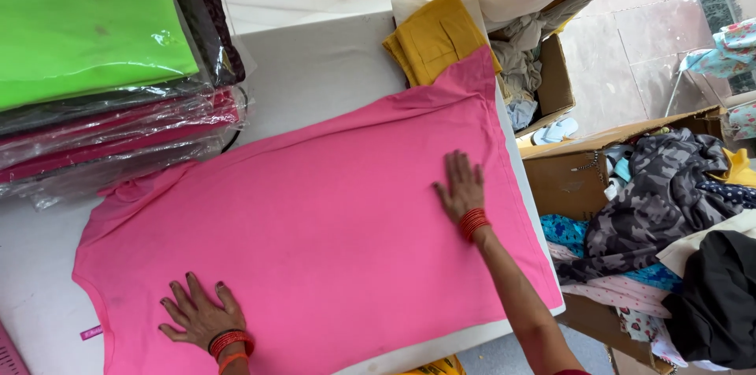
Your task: The person folds a yellow patterned cloth and places it into a clear plastic bag on a white table. They then pick up a pink t-shirt, lay it flat, and fold it neatly by hand before placing it on a stack of other packaged clothes.
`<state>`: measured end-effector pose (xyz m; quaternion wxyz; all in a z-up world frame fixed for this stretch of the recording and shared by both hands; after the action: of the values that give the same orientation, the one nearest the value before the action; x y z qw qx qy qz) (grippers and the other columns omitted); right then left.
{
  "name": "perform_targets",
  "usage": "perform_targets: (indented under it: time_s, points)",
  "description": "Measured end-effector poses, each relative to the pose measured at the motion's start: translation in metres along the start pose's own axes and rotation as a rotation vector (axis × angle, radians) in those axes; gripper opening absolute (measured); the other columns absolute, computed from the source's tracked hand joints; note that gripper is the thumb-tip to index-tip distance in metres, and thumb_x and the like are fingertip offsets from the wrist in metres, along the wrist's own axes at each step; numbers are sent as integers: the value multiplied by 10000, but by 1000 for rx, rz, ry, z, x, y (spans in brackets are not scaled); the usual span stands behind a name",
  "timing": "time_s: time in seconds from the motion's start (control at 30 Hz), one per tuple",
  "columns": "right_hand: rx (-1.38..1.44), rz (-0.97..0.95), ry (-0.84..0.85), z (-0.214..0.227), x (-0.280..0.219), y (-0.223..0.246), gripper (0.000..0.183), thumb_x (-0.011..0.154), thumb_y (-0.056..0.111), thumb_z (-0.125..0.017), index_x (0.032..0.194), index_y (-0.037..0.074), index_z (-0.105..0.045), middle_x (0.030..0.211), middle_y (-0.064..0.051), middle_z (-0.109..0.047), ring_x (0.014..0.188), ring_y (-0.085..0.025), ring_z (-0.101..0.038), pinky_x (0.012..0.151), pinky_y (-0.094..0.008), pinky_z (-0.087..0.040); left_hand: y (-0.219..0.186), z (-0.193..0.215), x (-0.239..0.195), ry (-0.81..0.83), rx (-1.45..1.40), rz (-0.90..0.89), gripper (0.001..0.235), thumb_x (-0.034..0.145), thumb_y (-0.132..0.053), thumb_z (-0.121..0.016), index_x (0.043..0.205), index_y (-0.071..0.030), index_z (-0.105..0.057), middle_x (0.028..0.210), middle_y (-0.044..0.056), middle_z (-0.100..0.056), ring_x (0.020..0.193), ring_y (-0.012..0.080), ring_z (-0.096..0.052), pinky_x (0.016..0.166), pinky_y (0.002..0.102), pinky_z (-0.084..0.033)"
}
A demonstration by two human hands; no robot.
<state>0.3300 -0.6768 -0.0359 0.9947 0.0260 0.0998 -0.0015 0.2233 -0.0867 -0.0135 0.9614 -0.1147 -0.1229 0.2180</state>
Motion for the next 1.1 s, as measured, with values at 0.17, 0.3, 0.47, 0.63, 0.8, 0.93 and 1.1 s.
perform_targets:
  time_s: [0.17,0.3,0.47,0.63,0.8,0.93,1.1]
  points:
    - [229,-793,-149,-7,-4,-154,873,1019,641,-221,1651,51,-99,1730,-91,-73,1600,-220,-33,1288,-527,20,-2,-4,8,42,7,20,628,1052,-492,-457,1598,-183,-475,1696,156,-363,1590,404,-234,1200,730,-50]
    - [155,-884,-305,3,-29,-100,878,1061,607,-265,1645,-27,-98,1722,-226,-26,1601,-353,34,1247,-611,57,3,-2,7,70,43,33,625,1044,-479,-447,1601,-195,-459,1702,144,-350,1593,392,-227,1206,721,-46]
    - [256,-208,-312,-14,-90,157,943,977,551,-480,1605,-55,-123,1699,-268,-56,1595,-389,-19,1240,-638,12,-3,0,7,114,45,36,628,1045,-473,-444,1604,-187,-431,1705,139,-318,1585,395,-201,1197,720,-34]
    - [207,376,96,-41,-136,341,870,1021,664,-293,1618,53,-127,1703,-146,-121,1577,-269,-78,1269,-482,-21,-8,8,6,131,-11,19,635,1063,-460,-415,1634,-184,-373,1718,134,-280,1587,400,-172,1198,726,-20]
    - [213,95,62,-37,-138,196,838,1025,609,-307,1635,61,-138,1722,-119,-124,1594,-232,-85,1269,-497,-26,-12,12,3,206,11,-8,650,1066,-465,-355,1648,-183,-289,1726,137,-199,1587,408,-101,1179,733,11]
    - [18,-514,-89,-45,-206,-9,828,1039,616,-190,1631,53,-53,1719,-137,-22,1595,-238,-11,1271,-460,19,-19,19,5,227,-19,14,659,1078,-479,-296,1664,-182,-251,1737,132,-154,1584,419,-74,1182,740,24]
    - [154,-953,-120,-39,-266,-121,837,1039,645,-133,1640,63,-97,1738,-125,-67,1596,-231,-31,1271,-477,25,-14,18,4,217,2,34,665,1068,-474,-305,1664,-183,-254,1745,129,-154,1587,417,-86,1183,741,19]
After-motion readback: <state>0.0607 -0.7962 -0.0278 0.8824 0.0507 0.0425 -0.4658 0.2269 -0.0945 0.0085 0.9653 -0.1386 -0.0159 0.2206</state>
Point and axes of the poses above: each hand's wrist, its own x-axis towards the middle knuckle, its own z-axis out of the back of the hand, y = z × x, the point moved 6 cm from there along x, towards the middle knuckle
